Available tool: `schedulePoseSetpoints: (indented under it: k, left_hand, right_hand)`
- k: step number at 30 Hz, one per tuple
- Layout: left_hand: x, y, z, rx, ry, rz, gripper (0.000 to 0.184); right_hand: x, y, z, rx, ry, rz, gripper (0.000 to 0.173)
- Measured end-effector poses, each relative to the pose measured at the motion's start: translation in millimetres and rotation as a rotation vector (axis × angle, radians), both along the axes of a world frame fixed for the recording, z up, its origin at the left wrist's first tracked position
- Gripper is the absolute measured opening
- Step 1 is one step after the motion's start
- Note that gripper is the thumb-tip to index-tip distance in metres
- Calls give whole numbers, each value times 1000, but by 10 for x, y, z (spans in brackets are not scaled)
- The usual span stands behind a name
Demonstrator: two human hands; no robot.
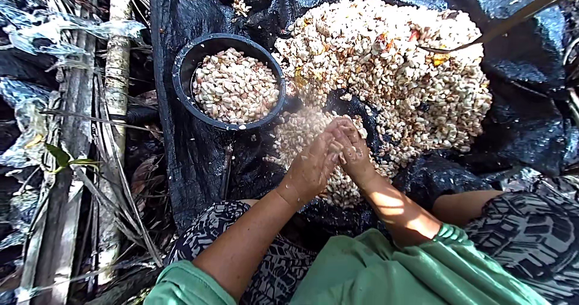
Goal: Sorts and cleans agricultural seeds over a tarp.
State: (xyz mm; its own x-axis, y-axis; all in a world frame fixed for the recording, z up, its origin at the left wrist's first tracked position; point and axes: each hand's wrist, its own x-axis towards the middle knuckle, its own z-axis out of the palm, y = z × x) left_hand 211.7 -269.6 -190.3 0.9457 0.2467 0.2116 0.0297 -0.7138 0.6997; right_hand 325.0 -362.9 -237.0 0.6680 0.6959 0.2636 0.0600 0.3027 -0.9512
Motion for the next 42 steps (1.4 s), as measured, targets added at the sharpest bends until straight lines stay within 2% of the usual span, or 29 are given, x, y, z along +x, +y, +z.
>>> schedulePoseSetpoints:
  k: [2,5,7,13,15,19,23,26,29,34,37,40,42]
  left_hand:
    - [25,11,14,-28,-18,-10,44]
    - [44,20,17,-40,-54,-39,40]
    - [48,13,28,-52,-59,-47,40]
    - [37,-9,92,-57,-69,-21,41]
    - [31,-9,82,-37,-73,-17,41]
    - [7,4,34,6,-58,-24,43]
    - [-8,77,-14,17,-47,-38,41]
    - [-10,75,-35,35,-16,-38,42]
    - [-2,43,-44,23,31,-31,41]
    - [6,27,-36,20,72,-18,43]
    - [0,23,-60,22,89,-6,42]
    - [-5,30,-40,-13,119,-1,44]
    - [11,12,-15,-26,140,13,43]
  right_hand:
    - [27,-10,7,35,11,23,31]
    - [87,0,-13,137,68,114,51]
    - [99,-12,-19,163,81,167,55]
    - [124,-59,55,121,-81,175,50]
    - [126,-46,54,101,-84,160,49]
    - [115,-33,24,86,-77,140,37]
    - [146,-29,16,30,-130,171,56]
    - [230,-17,36,-6,-275,252,71]
    - [270,-31,60,-70,-313,278,59]
    - [228,-18,10,6,-262,232,42]
    - [202,-7,-42,7,-301,202,38]
    - [185,-5,-58,18,-321,138,42]
    - [144,-23,-78,35,-192,80,33]
